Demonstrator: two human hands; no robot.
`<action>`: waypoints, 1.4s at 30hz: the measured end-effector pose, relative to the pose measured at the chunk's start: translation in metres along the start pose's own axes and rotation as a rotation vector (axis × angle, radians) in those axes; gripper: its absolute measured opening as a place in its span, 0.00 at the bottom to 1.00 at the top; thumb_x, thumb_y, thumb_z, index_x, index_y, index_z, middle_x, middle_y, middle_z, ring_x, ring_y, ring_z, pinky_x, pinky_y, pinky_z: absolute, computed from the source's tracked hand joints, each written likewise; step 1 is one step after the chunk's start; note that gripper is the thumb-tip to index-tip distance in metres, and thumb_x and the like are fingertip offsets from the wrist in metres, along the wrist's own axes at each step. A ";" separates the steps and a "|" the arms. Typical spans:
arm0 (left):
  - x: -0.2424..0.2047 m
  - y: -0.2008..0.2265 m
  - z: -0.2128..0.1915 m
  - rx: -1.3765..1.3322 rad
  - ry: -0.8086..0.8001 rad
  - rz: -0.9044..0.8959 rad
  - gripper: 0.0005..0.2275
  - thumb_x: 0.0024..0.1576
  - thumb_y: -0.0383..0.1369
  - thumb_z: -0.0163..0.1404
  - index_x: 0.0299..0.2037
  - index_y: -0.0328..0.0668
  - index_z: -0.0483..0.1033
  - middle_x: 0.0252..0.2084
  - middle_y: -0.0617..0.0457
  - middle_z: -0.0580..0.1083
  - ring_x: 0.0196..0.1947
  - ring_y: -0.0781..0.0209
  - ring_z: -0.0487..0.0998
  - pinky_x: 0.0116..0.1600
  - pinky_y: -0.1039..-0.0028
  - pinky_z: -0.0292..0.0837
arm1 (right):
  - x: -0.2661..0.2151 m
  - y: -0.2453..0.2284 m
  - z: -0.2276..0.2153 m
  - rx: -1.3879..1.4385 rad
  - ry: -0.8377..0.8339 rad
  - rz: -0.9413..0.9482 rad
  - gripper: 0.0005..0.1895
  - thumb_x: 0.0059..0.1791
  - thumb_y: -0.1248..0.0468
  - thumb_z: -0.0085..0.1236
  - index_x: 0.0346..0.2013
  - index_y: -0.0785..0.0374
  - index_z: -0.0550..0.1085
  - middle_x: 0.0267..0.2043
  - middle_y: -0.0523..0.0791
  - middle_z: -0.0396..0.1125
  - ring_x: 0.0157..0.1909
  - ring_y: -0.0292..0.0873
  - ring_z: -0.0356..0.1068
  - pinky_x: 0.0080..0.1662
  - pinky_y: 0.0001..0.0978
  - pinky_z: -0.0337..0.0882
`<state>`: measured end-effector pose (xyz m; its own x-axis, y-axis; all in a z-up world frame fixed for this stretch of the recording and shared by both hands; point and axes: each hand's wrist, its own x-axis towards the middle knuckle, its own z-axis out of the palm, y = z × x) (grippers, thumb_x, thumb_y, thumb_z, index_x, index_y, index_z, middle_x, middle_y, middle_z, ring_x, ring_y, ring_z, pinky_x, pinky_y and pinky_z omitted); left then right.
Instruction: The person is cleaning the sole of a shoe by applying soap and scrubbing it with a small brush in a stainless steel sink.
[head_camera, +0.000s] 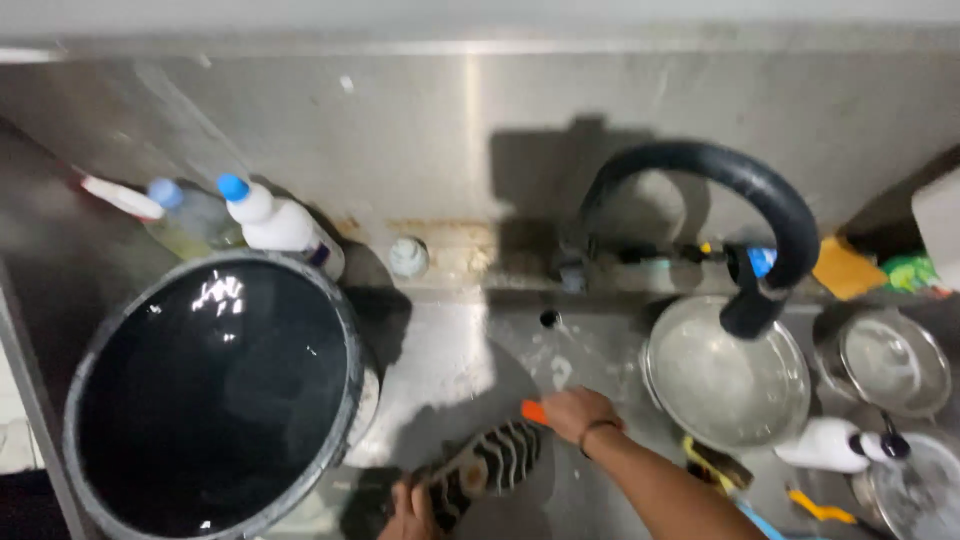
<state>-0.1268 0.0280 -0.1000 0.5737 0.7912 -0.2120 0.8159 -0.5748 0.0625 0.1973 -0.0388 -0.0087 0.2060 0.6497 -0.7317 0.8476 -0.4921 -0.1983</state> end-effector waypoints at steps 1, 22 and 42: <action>0.005 -0.002 0.013 0.027 0.079 -0.052 0.15 0.60 0.36 0.41 0.57 0.65 0.68 0.60 0.59 0.68 0.25 0.53 0.76 0.30 0.67 0.69 | -0.004 0.014 -0.014 0.013 -0.094 0.111 0.08 0.46 0.73 0.42 0.26 0.57 0.66 0.24 0.43 0.63 0.23 0.42 0.59 0.24 0.38 0.57; 0.037 0.045 -0.132 0.031 -0.881 -0.173 0.43 0.55 0.62 0.55 0.75 0.70 0.41 0.70 0.59 0.56 0.55 0.60 0.79 0.54 0.66 0.77 | -0.080 0.073 0.014 0.417 0.160 0.506 0.10 0.52 0.57 0.36 0.39 0.46 0.70 0.31 0.43 0.71 0.32 0.48 0.71 0.33 0.44 0.63; -0.021 0.043 -0.098 -0.664 -0.028 0.072 0.42 0.40 0.42 0.62 0.70 0.52 0.59 0.50 0.51 0.67 0.53 0.45 0.73 0.50 0.60 0.73 | -0.009 -0.007 0.052 0.255 0.255 0.158 0.19 0.50 0.45 0.40 0.36 0.51 0.74 0.37 0.46 0.74 0.39 0.55 0.74 0.37 0.52 0.71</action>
<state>-0.0962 0.0070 0.0031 0.6339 0.7446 -0.2092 0.6518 -0.3687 0.6627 0.1642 -0.0712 -0.0350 0.4662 0.6615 -0.5874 0.6538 -0.7050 -0.2750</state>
